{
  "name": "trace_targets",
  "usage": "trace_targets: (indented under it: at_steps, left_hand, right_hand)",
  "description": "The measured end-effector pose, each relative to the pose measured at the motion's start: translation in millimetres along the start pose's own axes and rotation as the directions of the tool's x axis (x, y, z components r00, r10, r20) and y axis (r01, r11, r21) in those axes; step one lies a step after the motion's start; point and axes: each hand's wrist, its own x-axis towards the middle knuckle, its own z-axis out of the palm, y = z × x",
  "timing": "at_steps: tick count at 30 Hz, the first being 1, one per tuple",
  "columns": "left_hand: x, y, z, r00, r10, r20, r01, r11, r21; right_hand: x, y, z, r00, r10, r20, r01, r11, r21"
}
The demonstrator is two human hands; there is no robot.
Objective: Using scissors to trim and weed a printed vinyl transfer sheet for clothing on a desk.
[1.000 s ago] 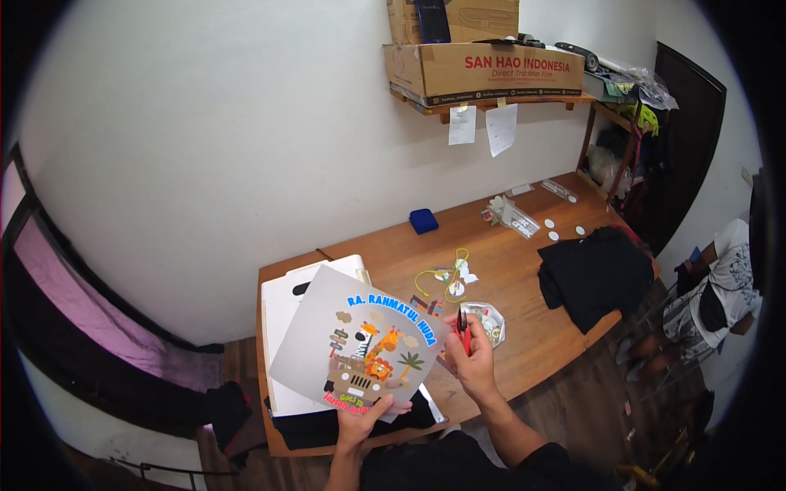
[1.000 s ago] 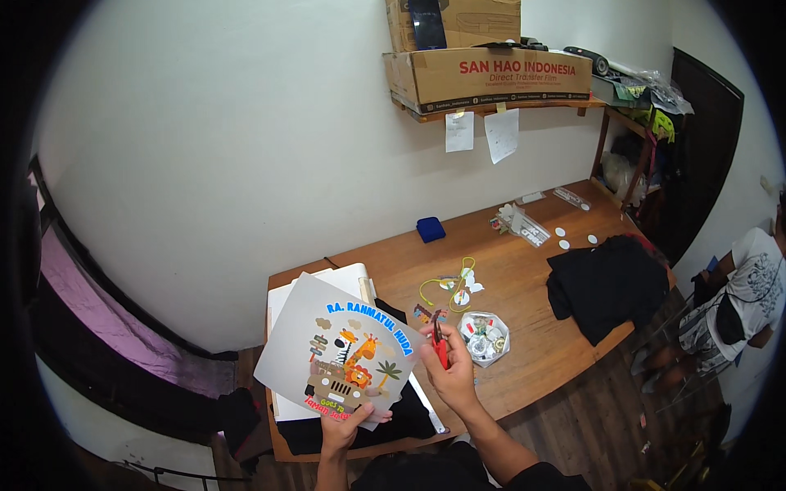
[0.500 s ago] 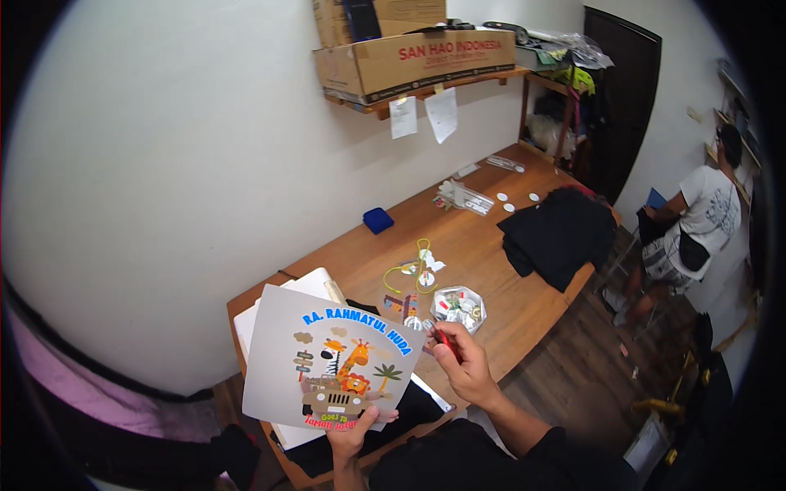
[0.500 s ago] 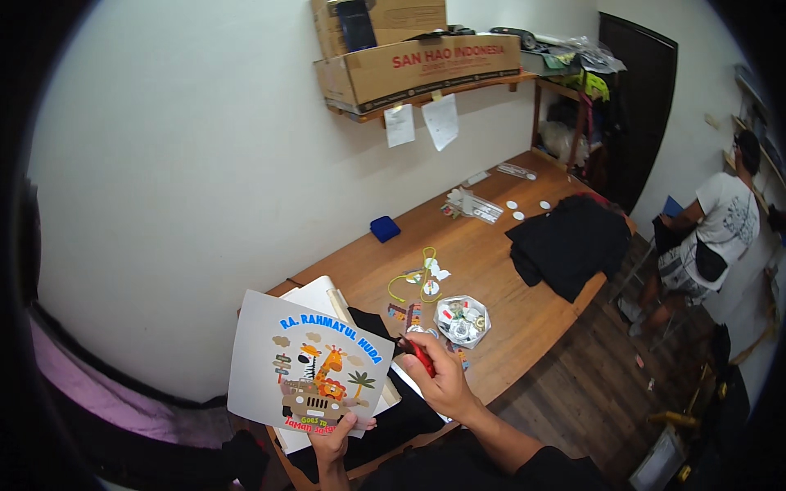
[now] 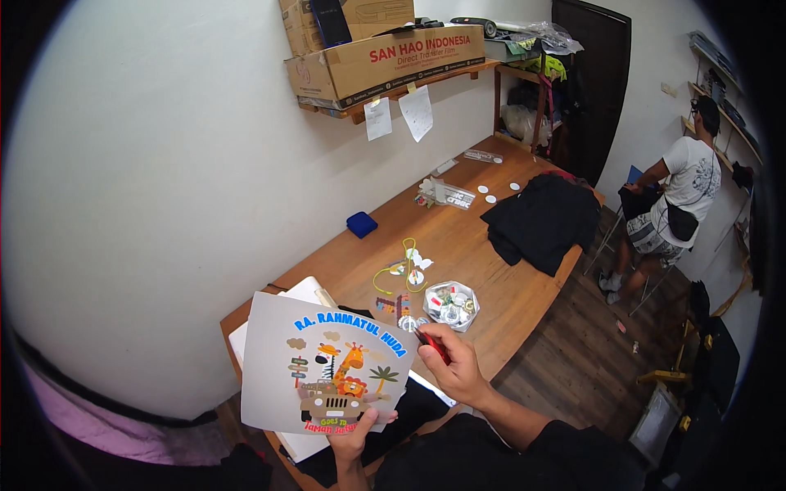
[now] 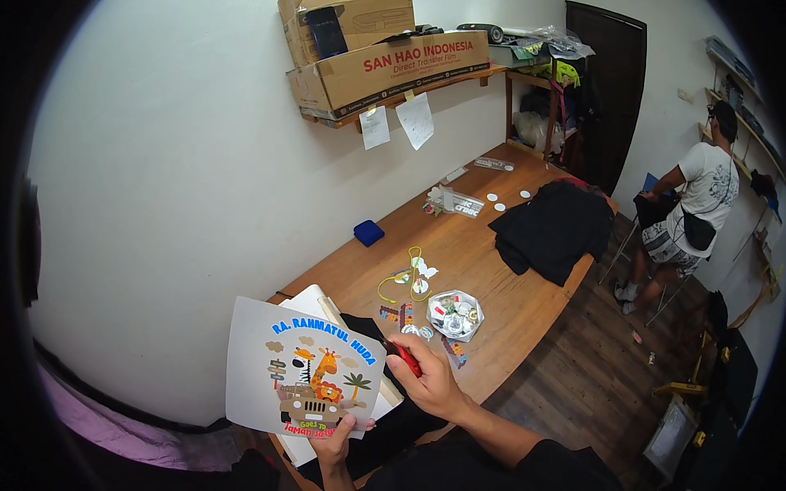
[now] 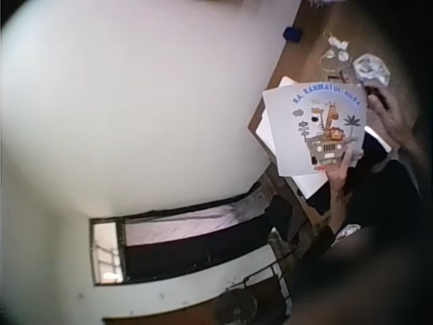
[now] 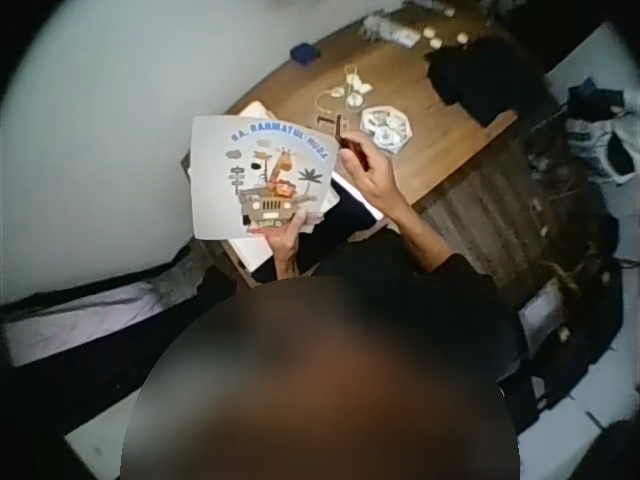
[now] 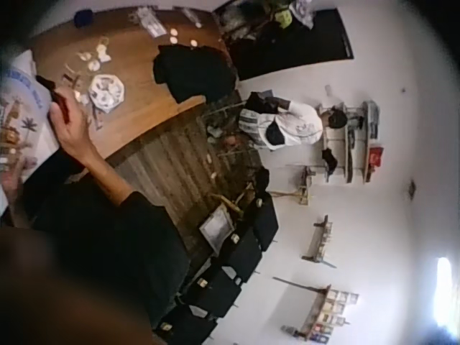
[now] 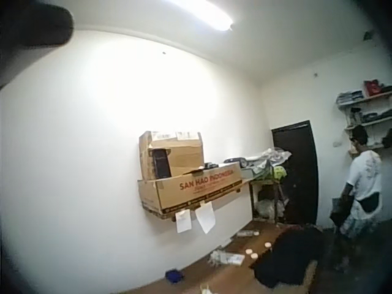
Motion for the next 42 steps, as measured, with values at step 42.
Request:
trace_targets:
  at_steps: [42]
  left_hand:
    - [30.1,55.4,-44.5,0.963,0.18,-0.203,-0.206,0.971,-0.119]
  right_hand:
    - [-7.1,-14.6,124.1,0.98,0.184,0.07,-0.194,0.847,0.494]
